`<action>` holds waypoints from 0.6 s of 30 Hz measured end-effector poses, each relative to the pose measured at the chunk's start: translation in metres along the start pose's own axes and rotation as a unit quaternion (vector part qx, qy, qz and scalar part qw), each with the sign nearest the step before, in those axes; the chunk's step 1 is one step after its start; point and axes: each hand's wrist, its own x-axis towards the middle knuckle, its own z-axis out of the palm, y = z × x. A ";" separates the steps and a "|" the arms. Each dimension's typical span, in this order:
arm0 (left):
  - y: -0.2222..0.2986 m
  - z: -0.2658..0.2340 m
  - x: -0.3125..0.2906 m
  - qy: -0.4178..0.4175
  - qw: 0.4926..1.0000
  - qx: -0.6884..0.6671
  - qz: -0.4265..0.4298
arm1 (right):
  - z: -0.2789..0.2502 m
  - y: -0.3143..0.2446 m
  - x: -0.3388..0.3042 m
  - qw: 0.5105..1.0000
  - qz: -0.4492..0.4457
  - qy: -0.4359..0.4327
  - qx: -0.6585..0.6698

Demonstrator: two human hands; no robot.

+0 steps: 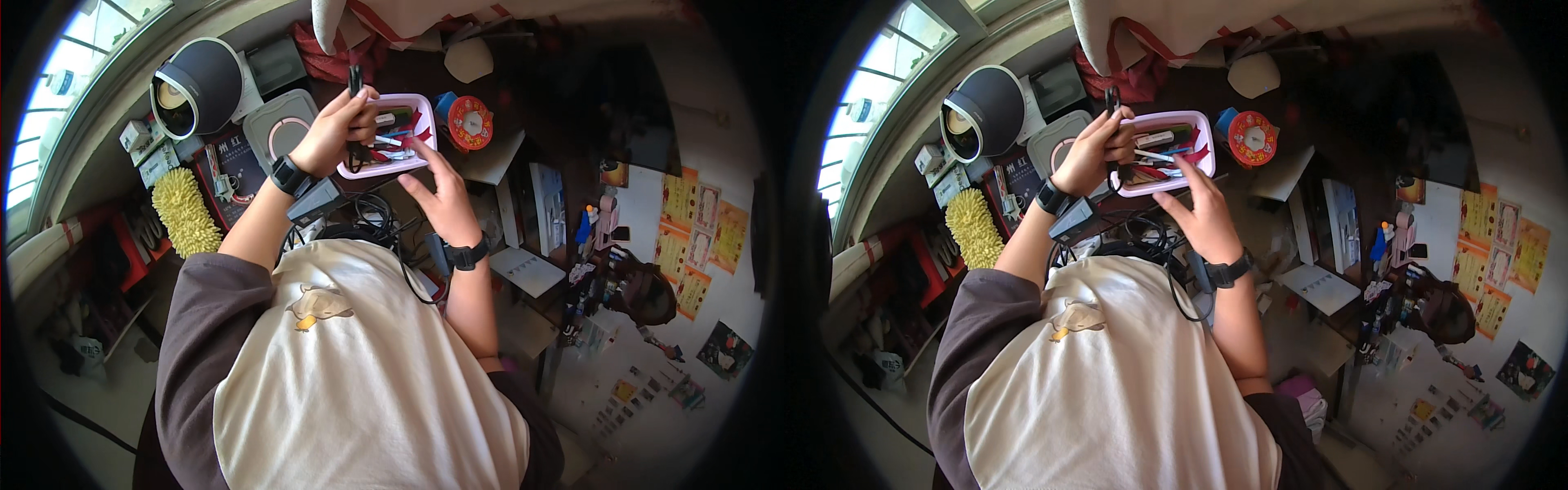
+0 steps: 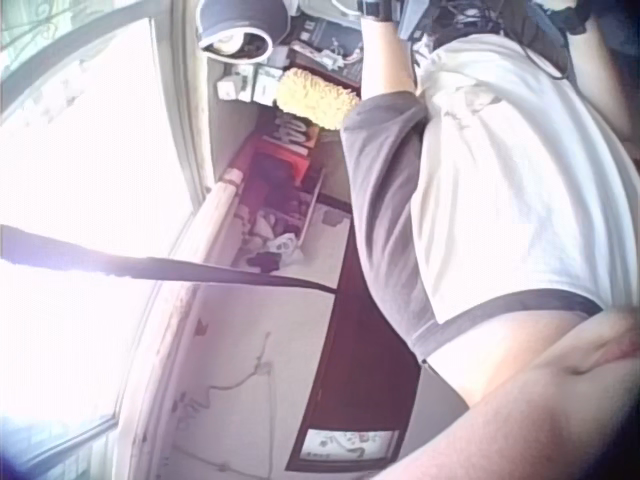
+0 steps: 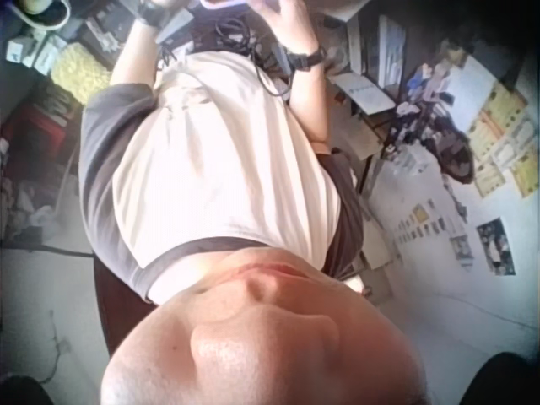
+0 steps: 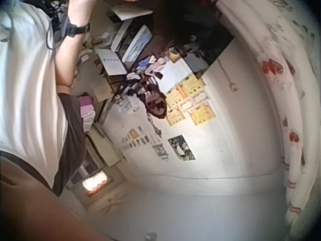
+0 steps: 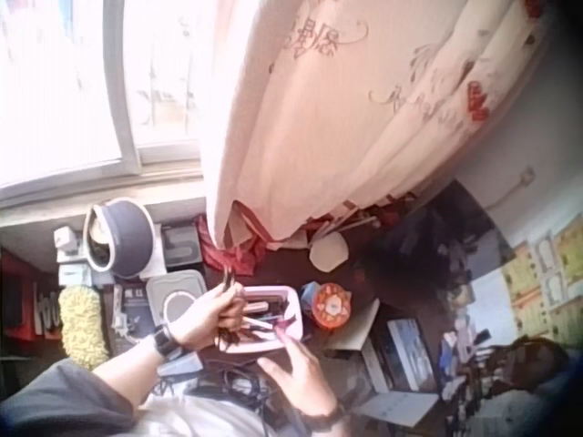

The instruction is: The person sorts various household items and accessories into a pink container, including cables, lanyards, and small pouches, before placing the container into a cabinet.

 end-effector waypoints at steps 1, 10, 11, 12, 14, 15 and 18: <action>-0.008 0.000 0.003 -0.035 0.999 -0.018 -0.001 | 0.003 -0.005 -0.001 1.000 0.004 0.001 0.006; -0.038 -0.031 0.034 0.092 0.960 0.263 0.034 | -0.010 0.027 -0.009 0.995 0.045 0.082 0.042; -0.037 -0.038 0.034 0.111 0.967 0.228 0.024 | -0.016 0.035 -0.012 0.992 0.060 0.104 0.045; -0.035 -0.038 0.029 0.151 0.966 0.209 0.000 | -0.026 0.036 -0.015 0.989 0.081 0.118 0.038; -0.032 -0.047 0.024 0.175 0.957 0.232 -0.014 | -0.040 0.048 -0.025 0.978 0.132 0.146 0.070; -0.032 -0.051 0.023 0.185 0.951 0.246 -0.019 | -0.046 0.058 -0.031 0.972 0.152 0.155 0.091; -0.034 -0.059 0.022 0.132 0.916 0.375 -0.060 | -0.063 0.076 -0.041 0.941 0.208 0.184 0.193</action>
